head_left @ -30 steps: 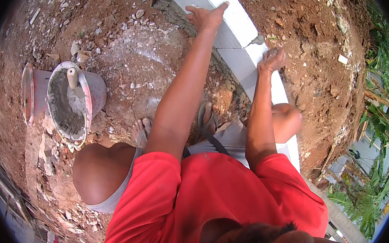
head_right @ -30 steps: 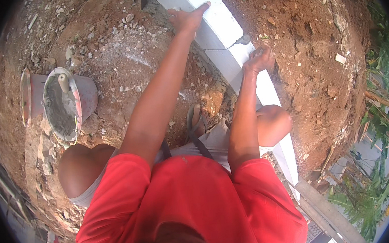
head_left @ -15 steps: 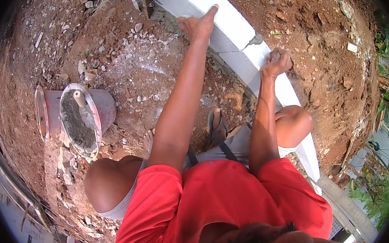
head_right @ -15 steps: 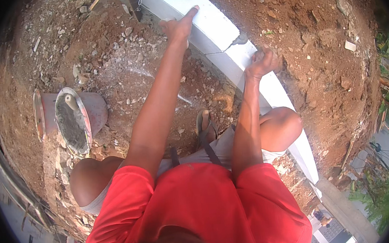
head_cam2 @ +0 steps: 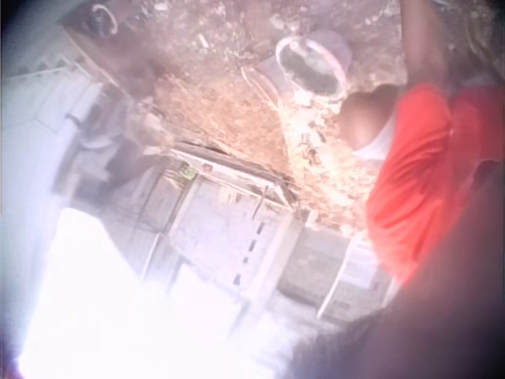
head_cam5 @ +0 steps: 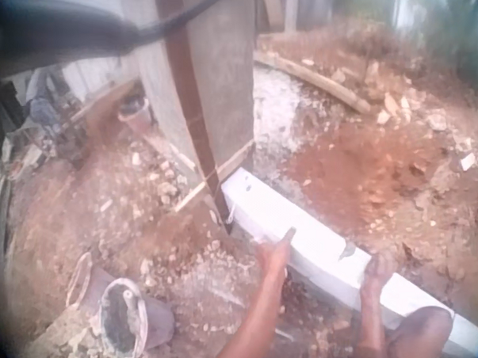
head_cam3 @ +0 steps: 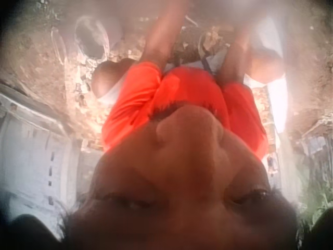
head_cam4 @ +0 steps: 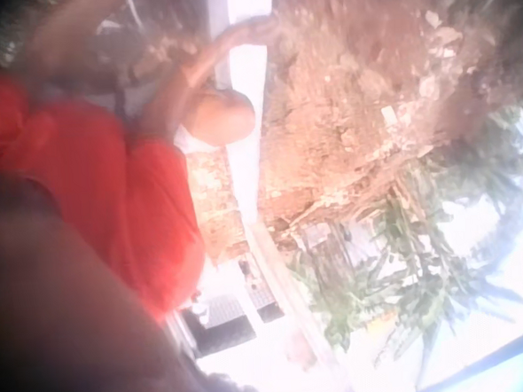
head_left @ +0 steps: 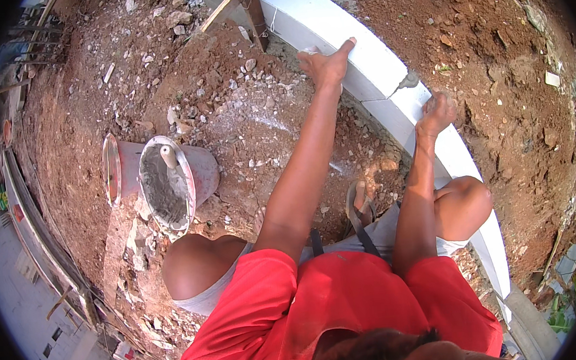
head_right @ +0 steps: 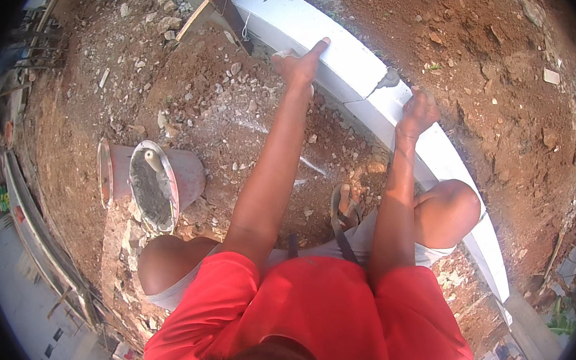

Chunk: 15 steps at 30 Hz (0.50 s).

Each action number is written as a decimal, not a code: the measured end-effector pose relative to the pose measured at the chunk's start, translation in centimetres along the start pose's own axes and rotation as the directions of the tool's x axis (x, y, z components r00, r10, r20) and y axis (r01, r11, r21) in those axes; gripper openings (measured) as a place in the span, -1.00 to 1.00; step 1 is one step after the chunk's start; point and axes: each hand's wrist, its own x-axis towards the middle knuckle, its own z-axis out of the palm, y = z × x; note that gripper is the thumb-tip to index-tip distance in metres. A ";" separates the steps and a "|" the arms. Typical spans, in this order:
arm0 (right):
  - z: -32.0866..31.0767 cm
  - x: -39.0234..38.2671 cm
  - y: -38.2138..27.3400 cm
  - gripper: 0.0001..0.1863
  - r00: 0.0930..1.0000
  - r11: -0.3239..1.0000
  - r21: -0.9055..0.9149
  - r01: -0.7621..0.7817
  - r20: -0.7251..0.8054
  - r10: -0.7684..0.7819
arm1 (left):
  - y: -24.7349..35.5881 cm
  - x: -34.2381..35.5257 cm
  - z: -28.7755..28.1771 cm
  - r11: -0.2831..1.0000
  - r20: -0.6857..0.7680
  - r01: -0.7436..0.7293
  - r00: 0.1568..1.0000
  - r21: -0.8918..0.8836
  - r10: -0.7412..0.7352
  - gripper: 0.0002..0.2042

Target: The person measures and cuts a white tile with a hand saw, then applies mortar to the tile and places it into a curved border. The person uses a trowel to spread mortar and adjusts the tile into position.

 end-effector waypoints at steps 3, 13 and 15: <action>0.8 -0.7 -2.6 -0.69 0.997 0.996 -0.040 0.078 -0.013 -0.079 | 0.8 -0.6 -0.4 0.999 -0.009 0.020 1.000 -0.048 -0.021 0.53; 0.8 -0.2 -0.3 -0.67 0.999 0.999 0.007 -0.042 -0.010 0.042 | -0.3 0.7 1.1 0.997 -0.037 -0.054 0.998 0.051 0.056 0.53; 0.4 0.1 -0.3 -0.68 1.000 1.000 -0.012 0.010 -0.003 -0.010 | 0.1 0.0 1.7 0.994 -0.047 -0.065 0.997 0.086 0.069 0.52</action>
